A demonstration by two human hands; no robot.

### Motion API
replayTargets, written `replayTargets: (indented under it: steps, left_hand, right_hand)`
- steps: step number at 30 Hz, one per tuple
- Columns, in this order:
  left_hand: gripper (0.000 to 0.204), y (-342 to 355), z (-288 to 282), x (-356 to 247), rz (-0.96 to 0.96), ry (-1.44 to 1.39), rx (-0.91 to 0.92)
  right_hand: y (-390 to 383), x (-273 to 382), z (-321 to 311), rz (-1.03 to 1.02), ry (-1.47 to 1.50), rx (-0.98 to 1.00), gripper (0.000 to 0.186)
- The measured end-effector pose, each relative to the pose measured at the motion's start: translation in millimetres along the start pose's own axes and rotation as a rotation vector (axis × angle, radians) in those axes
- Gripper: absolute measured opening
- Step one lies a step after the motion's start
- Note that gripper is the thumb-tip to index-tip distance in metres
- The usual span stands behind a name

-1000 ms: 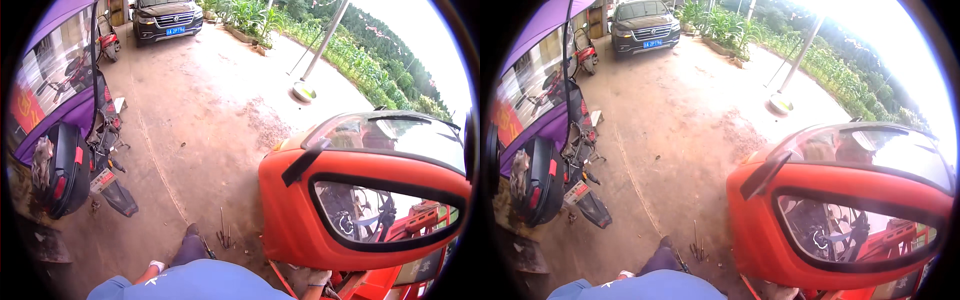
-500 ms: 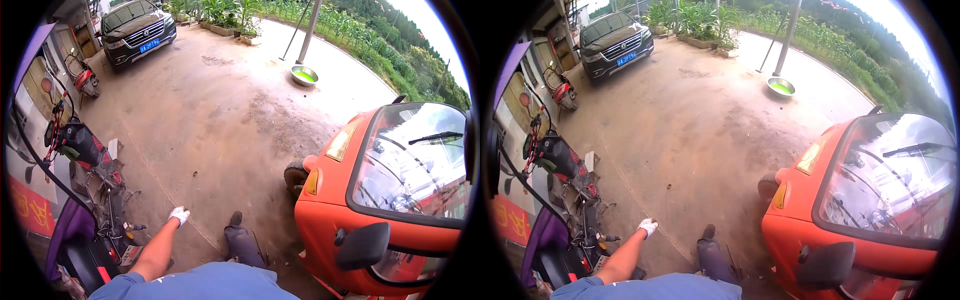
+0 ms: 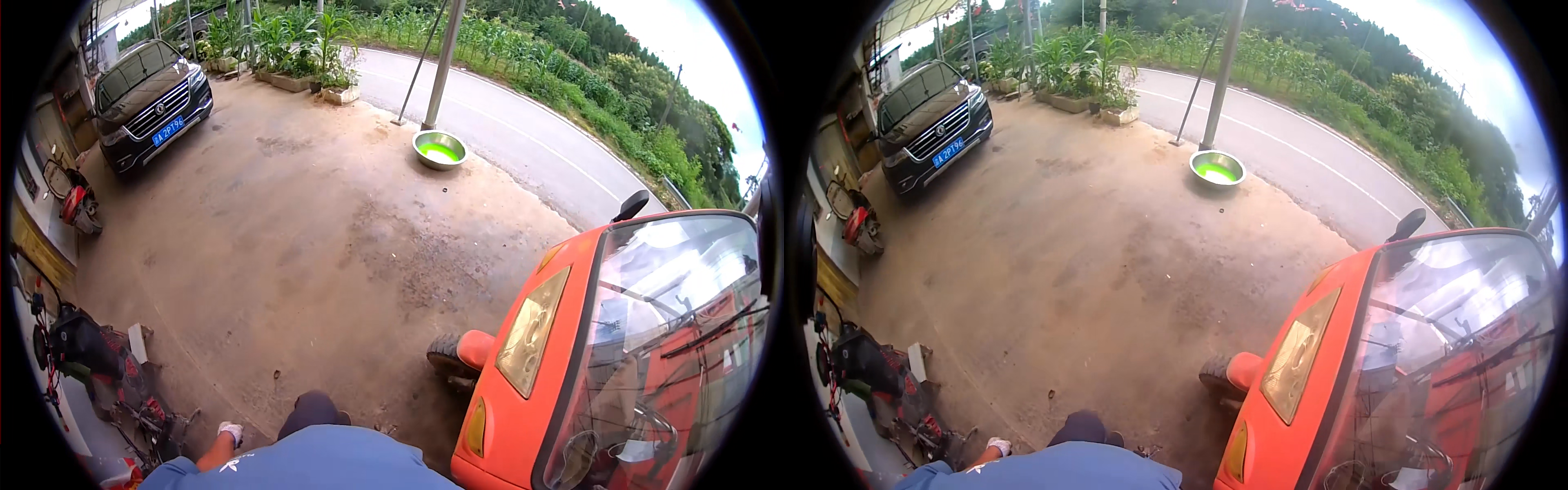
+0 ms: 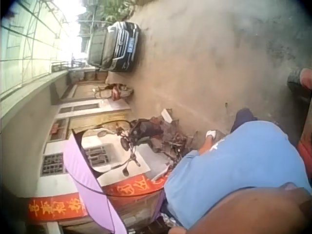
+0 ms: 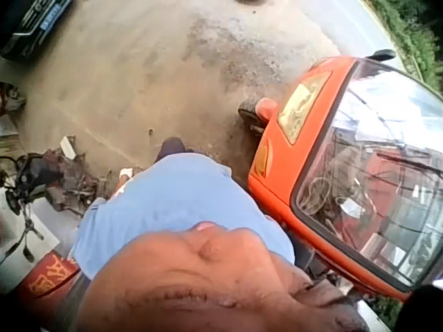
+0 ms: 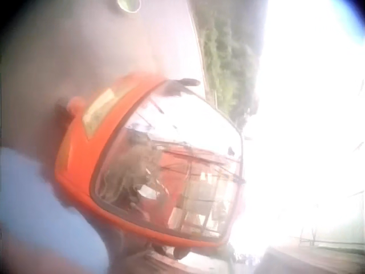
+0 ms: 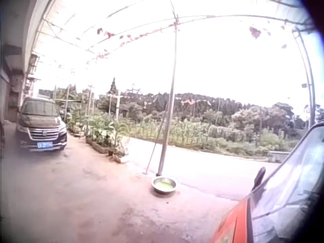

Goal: The person works on a motor vehicle engine by hand and using a wrench, loosening components on the top of the engine block and removing a metal assembly.

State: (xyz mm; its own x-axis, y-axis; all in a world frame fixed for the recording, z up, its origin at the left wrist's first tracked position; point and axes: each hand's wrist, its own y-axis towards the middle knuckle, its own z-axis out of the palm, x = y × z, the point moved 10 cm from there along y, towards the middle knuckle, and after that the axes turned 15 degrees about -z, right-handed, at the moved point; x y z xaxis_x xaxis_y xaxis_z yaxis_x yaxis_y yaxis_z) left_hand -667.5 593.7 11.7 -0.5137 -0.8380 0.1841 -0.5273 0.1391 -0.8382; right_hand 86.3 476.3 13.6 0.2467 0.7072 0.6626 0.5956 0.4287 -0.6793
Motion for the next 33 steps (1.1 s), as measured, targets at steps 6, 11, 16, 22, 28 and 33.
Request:
replayTargets:
  steps: [6,11,16,22,28,33]
  left_hand:
    - [0.022,-6.2,-11.0,-132.1,-0.208,-0.26,0.29]
    - [0.019,16.2,-51.6,-354.8,-0.284,-0.254,0.379]
    - [0.011,6.9,-164.2,-721.9,0.037,-0.179,0.083]
    - [0.032,-236.1,-180.6,-1202.2,0.882,-0.103,-0.115]
    - [0.031,-400.5,-81.4,-1422.3,1.196,0.202,-0.337]
    - [0.027,-312.4,16.8,-1434.0,0.428,0.417,0.043]
  right_hand:
    - [124.6,81.7,80.5,0.063,0.308,0.047,0.03]
    - [225.0,233.3,116.3,0.066,0.391,-0.01,0.024]
    - [297.6,410.8,94.6,-0.122,0.025,0.077,0.034]
    - [409.6,524.0,50.0,-0.054,0.616,-0.231,0.036]
    - [564.7,593.4,16.5,0.03,0.632,-0.289,0.047]
    - [639.2,708.4,-71.9,-0.1,0.703,-0.371,0.033]
